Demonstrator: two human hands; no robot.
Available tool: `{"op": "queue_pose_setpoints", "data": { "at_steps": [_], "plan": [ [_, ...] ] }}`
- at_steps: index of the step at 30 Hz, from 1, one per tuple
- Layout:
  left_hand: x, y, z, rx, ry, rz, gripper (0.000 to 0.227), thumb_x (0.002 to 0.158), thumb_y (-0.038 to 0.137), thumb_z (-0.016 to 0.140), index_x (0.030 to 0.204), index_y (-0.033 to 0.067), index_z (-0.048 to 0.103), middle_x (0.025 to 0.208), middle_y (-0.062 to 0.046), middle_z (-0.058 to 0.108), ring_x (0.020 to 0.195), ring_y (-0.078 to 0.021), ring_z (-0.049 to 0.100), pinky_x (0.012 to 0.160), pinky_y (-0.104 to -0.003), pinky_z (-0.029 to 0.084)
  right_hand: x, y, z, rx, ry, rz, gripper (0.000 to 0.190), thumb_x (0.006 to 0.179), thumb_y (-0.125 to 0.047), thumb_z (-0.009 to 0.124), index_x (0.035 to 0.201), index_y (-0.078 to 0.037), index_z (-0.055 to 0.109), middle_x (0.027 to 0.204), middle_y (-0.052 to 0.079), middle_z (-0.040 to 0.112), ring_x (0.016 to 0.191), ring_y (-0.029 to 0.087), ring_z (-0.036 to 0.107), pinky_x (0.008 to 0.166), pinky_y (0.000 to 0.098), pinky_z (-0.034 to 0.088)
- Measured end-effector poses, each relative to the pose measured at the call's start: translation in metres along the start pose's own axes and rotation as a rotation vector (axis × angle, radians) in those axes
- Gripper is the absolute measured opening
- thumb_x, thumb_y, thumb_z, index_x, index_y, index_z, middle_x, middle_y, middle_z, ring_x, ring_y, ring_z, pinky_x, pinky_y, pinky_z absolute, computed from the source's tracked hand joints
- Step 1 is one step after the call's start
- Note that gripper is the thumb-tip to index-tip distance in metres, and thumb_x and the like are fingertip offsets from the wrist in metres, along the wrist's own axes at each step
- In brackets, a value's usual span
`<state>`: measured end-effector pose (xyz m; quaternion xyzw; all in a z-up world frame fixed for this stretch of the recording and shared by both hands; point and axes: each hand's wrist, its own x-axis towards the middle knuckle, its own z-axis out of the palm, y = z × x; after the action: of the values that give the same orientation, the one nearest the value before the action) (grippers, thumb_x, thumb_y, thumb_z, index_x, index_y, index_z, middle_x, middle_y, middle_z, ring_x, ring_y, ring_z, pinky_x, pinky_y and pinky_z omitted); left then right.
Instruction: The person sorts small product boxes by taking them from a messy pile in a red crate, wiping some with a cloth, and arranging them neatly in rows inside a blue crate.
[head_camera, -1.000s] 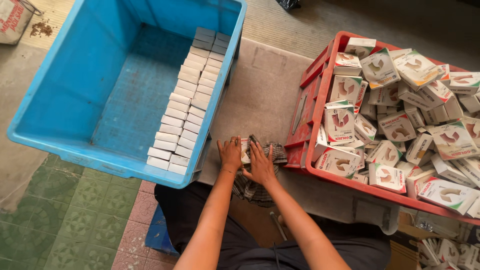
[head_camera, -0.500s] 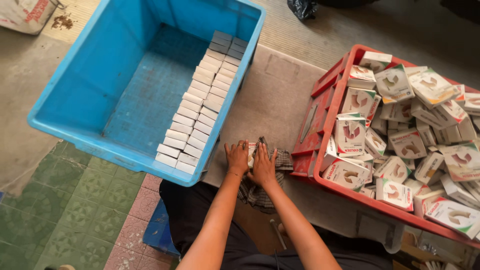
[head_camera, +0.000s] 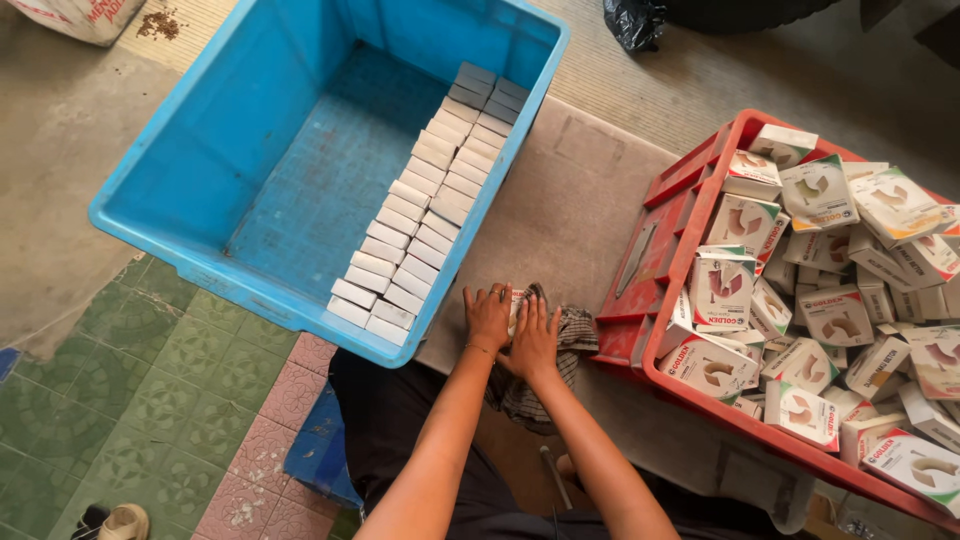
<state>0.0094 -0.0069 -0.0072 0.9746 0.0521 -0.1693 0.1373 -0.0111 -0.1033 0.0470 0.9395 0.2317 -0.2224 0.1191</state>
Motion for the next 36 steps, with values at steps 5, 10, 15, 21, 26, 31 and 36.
{"op": "queue_pose_setpoints", "data": {
  "at_steps": [5, 10, 15, 21, 26, 31, 36],
  "plan": [
    [-0.005, 0.003, -0.01, -0.011, 0.053, 0.013, 0.086, 0.058, 0.018, 0.078, 0.136, 0.0107, 0.044, 0.125, -0.003, 0.049, 0.106, -0.0292, 0.052, 0.106, -0.057, 0.014, -0.018, -0.015, 0.0, 0.106, -0.09, 0.054, 0.115, 0.066, -0.068, 0.057, 0.142, 0.007, 0.013, 0.146, 0.024, 0.024, 0.139, 0.035, 0.018, 0.112, 0.0585, -0.007],
    [0.009, -0.004, 0.005, 0.015, 0.002, 0.024, 0.104, 0.046, 0.026, 0.084, 0.139, 0.0108, 0.039, 0.13, -0.003, 0.046, 0.112, -0.0304, 0.047, 0.107, -0.059, 0.013, -0.027, -0.008, -0.007, -0.004, -0.097, 0.007, 0.101, 0.073, -0.061, 0.056, 0.142, 0.003, 0.022, 0.15, 0.02, 0.019, 0.141, 0.033, 0.014, 0.111, 0.0598, -0.004],
    [-0.013, 0.002, -0.023, 0.046, -0.055, 0.048, 0.123, 0.03, 0.042, 0.088, 0.139, 0.0124, 0.04, 0.134, -0.001, 0.047, 0.119, -0.0281, 0.043, 0.109, -0.058, 0.014, 0.017, 0.03, 0.01, 0.079, 0.001, 0.013, 0.104, 0.067, -0.058, 0.063, 0.146, -0.005, 0.021, 0.155, 0.01, 0.011, 0.142, 0.034, 0.007, 0.109, 0.066, -0.002],
    [-0.009, 0.0, -0.027, 0.124, -0.059, 0.045, 0.11, 0.044, 0.039, 0.086, 0.14, 0.0163, 0.039, 0.134, 0.003, 0.046, 0.122, -0.0263, 0.036, 0.107, -0.059, 0.013, 0.002, 0.039, 0.018, -0.075, 0.047, -0.413, 0.104, 0.065, -0.061, 0.062, 0.147, -0.011, 0.02, 0.155, 0.004, 0.017, 0.144, 0.022, 0.009, 0.115, 0.0532, 0.003],
    [-0.01, 0.001, -0.027, 0.114, -0.057, 0.022, 0.107, 0.045, 0.036, 0.085, 0.141, 0.0171, 0.039, 0.135, 0.003, 0.045, 0.122, -0.0253, 0.036, 0.107, -0.058, 0.012, 0.0, 0.051, 0.015, 0.06, 0.136, -0.269, 0.091, 0.074, -0.051, 0.053, 0.147, -0.01, 0.018, 0.155, 0.006, 0.015, 0.143, 0.021, 0.013, 0.111, 0.0598, -0.003],
    [-0.014, 0.007, -0.029, 0.102, -0.045, 0.011, 0.093, 0.056, 0.029, 0.077, 0.14, 0.0155, 0.039, 0.136, 0.003, 0.045, 0.123, -0.0251, 0.035, 0.108, -0.058, 0.01, 0.004, 0.021, 0.025, 0.177, 0.086, -0.227, 0.089, 0.074, -0.048, 0.052, 0.145, -0.004, 0.022, 0.154, 0.013, 0.016, 0.144, 0.025, 0.009, 0.111, 0.0598, 0.0],
    [-0.011, 0.004, -0.021, 0.125, -0.06, 0.015, 0.105, 0.049, 0.037, 0.083, 0.142, 0.0166, 0.037, 0.138, 0.003, 0.043, 0.123, -0.0243, 0.035, 0.107, -0.06, 0.011, -0.007, 0.043, 0.023, 0.019, 0.097, -0.371, 0.093, 0.068, -0.045, 0.059, 0.146, -0.01, 0.021, 0.154, 0.007, 0.018, 0.143, 0.02, 0.013, 0.111, 0.0587, -0.004]
  ]
}}
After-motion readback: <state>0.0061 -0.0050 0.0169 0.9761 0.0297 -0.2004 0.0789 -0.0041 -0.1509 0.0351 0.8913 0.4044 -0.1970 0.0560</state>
